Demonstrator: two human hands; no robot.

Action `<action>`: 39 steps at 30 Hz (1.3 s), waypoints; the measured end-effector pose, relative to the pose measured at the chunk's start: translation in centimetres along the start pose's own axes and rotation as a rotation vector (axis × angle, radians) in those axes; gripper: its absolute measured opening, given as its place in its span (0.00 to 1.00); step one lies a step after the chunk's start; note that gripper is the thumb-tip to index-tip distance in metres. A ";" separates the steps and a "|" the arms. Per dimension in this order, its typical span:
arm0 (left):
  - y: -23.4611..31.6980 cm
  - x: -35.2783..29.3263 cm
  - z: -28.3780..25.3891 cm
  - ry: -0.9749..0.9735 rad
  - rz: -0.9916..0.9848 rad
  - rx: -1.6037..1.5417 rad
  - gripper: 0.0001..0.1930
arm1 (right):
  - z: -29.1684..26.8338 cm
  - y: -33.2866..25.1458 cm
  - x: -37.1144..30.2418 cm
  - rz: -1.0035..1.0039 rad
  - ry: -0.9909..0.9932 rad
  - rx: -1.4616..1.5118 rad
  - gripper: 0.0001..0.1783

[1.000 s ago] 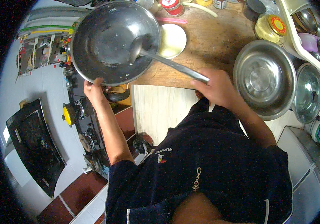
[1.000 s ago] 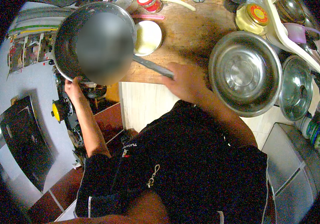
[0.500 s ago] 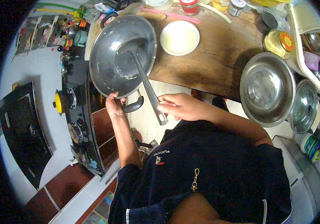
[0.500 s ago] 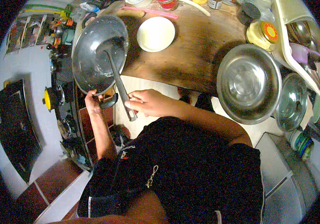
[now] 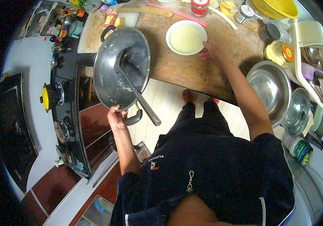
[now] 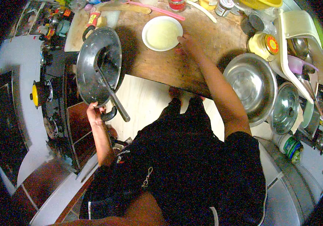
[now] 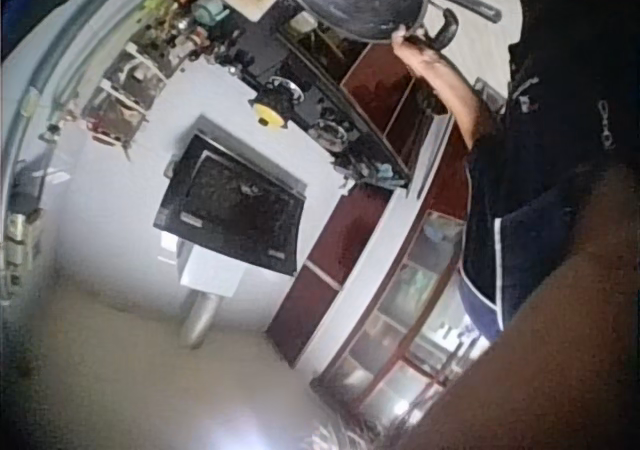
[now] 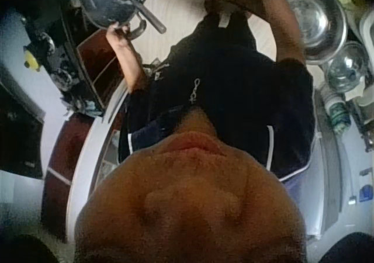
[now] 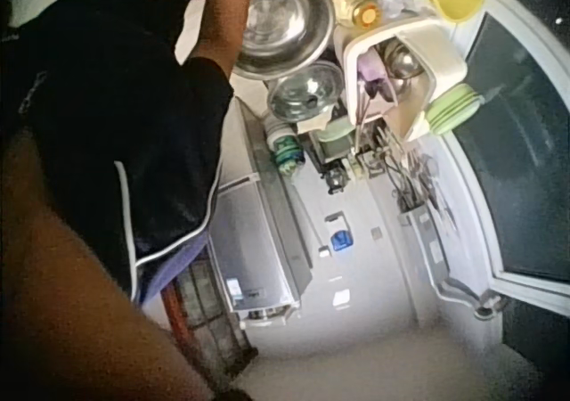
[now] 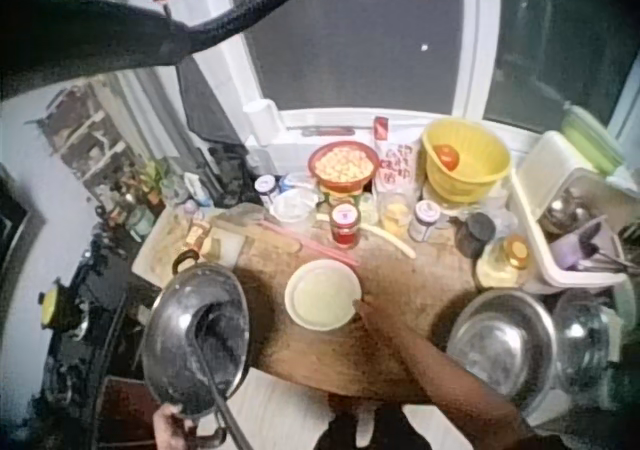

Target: The person washes a knife in a sink, dries their hands, and wipes the countertop with a cloth. They then stir a pot on the stove, serve the contents into a bowl, and place the bowl in the refrigerator. Finally, they wash the pot and ladle in the sink.

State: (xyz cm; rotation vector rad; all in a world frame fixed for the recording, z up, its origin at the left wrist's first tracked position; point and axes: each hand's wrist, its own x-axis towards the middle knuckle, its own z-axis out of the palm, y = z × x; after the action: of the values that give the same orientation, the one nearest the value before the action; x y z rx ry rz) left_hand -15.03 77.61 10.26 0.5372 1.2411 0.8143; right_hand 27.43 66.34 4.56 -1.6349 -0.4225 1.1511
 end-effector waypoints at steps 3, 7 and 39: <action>-0.2 -0.3 -0.2 0.019 0.038 0.017 0.07 | 0.3 -0.8 1.1 0.074 -0.105 0.040 0.17; -0.8 2.0 -0.4 -0.034 0.062 0.033 0.09 | -1.1 2.2 4.5 0.036 -0.104 -0.116 0.17; -8.3 1.7 8.4 -0.297 0.016 0.623 0.25 | -10.1 7.3 -48.1 0.026 0.805 0.502 0.14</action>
State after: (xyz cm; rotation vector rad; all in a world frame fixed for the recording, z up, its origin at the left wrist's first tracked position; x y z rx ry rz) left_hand -4.68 74.39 5.19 1.1277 1.2018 0.3259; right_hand 11.10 22.33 20.72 -1.4965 0.3801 0.4739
